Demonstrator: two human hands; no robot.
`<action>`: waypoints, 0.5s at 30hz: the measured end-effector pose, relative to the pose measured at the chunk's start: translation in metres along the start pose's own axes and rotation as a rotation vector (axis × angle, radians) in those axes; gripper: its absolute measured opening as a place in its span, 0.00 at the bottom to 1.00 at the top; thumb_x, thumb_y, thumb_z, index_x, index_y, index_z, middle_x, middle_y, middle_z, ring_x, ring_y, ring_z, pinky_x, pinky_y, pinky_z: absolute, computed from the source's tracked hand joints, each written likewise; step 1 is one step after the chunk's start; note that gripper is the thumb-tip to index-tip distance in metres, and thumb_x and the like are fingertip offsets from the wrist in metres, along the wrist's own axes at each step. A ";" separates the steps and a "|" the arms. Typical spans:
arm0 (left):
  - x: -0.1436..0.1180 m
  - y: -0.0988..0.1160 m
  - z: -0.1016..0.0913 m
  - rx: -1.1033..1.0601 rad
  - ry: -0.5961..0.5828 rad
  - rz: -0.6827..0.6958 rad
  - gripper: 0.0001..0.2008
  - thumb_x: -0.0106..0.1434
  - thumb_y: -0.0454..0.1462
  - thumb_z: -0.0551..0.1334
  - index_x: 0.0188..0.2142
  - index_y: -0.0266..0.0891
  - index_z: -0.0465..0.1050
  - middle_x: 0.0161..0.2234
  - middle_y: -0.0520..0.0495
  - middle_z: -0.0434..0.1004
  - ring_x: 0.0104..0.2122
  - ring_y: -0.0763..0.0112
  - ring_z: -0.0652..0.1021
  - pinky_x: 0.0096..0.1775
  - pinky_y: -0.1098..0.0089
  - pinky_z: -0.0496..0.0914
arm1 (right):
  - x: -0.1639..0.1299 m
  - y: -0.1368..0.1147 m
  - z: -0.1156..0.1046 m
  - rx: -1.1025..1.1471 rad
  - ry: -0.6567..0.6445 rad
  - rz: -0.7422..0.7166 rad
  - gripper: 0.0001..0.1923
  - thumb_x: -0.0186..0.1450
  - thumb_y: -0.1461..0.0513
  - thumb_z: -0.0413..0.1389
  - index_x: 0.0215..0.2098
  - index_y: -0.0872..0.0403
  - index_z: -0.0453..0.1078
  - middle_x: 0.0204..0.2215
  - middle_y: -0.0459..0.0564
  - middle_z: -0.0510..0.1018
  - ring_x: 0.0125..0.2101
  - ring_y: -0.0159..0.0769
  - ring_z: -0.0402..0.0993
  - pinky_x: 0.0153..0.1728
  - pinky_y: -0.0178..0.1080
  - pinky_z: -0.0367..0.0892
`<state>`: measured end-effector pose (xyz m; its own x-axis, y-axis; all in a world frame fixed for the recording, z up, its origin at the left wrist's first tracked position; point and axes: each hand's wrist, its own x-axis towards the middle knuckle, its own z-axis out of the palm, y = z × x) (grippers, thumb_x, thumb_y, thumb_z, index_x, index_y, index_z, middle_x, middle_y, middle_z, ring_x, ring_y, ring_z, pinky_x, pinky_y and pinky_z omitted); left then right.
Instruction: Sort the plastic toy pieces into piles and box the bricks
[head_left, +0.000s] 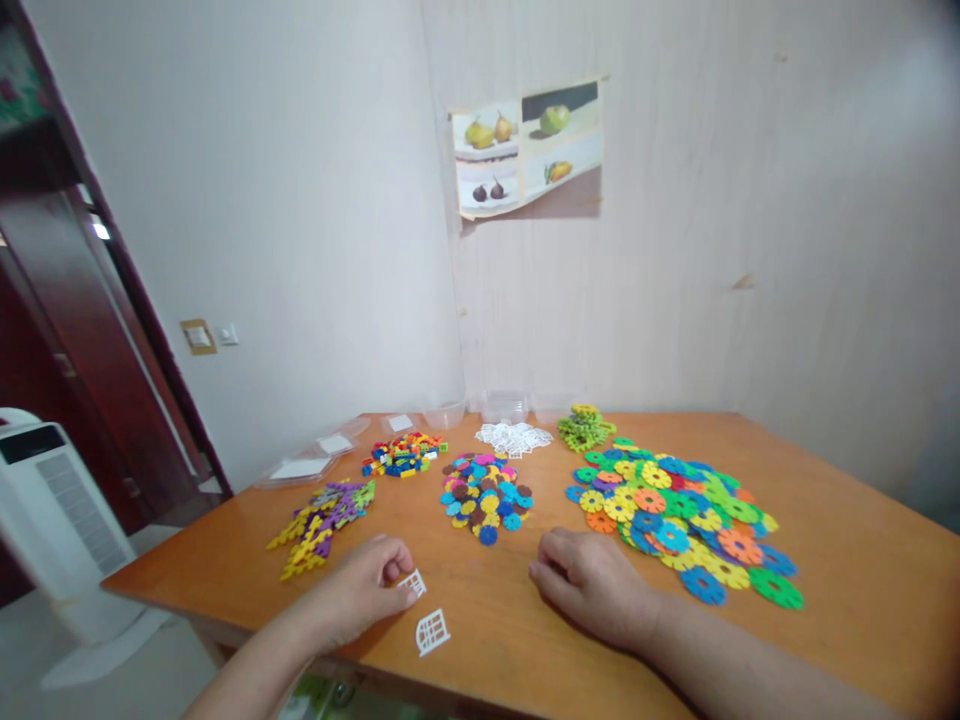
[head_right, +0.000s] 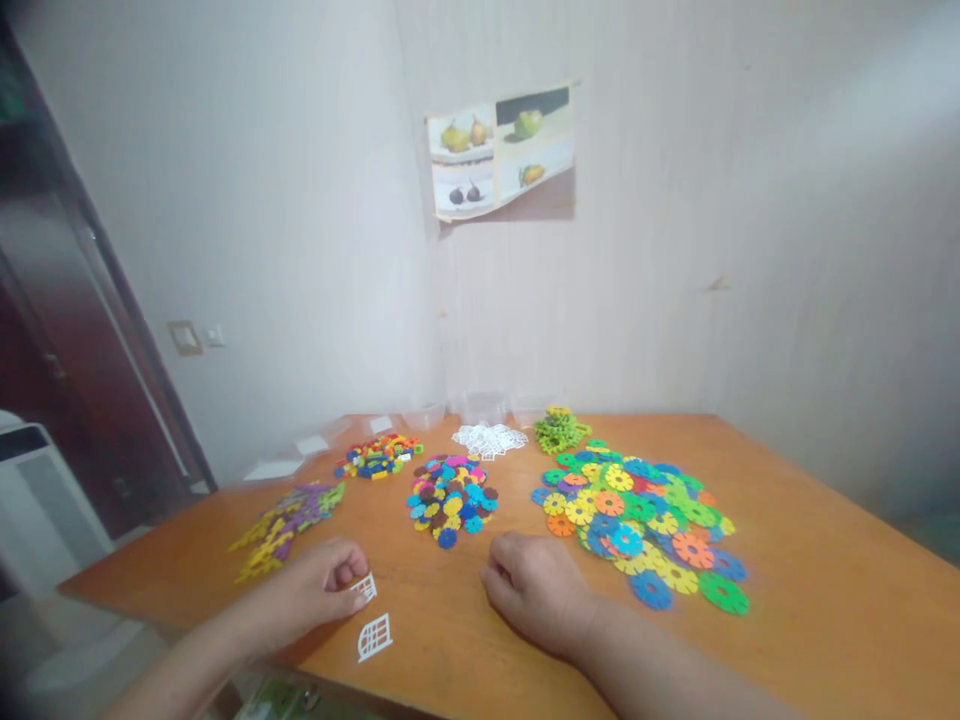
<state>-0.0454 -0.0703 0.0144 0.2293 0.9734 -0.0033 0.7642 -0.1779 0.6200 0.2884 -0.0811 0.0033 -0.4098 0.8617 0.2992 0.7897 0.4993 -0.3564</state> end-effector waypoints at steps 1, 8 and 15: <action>0.001 0.002 0.001 -0.017 -0.010 -0.009 0.12 0.53 0.44 0.64 0.32 0.39 0.71 0.28 0.52 0.71 0.30 0.70 0.70 0.31 0.72 0.61 | 0.000 0.000 0.000 -0.001 0.003 0.002 0.13 0.69 0.58 0.50 0.28 0.52 0.70 0.29 0.47 0.78 0.28 0.33 0.71 0.28 0.35 0.54; 0.006 0.015 0.005 -0.147 -0.050 -0.071 0.10 0.47 0.40 0.63 0.28 0.40 0.65 0.25 0.55 0.67 0.29 0.71 0.67 0.31 0.73 0.60 | 0.000 0.002 0.002 0.016 0.007 0.016 0.12 0.68 0.58 0.50 0.30 0.51 0.71 0.29 0.46 0.80 0.28 0.32 0.72 0.28 0.33 0.55; 0.031 0.020 0.005 -0.242 -0.093 -0.089 0.09 0.52 0.40 0.60 0.33 0.39 0.69 0.27 0.53 0.74 0.27 0.72 0.71 0.30 0.73 0.60 | 0.002 0.004 0.005 0.119 0.032 0.052 0.10 0.67 0.60 0.50 0.31 0.51 0.71 0.30 0.46 0.80 0.30 0.33 0.73 0.29 0.33 0.56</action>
<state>-0.0198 -0.0448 0.0228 0.2307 0.9641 -0.1311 0.6200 -0.0418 0.7835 0.2881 -0.0770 -0.0018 -0.3539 0.8842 0.3049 0.7489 0.4632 -0.4738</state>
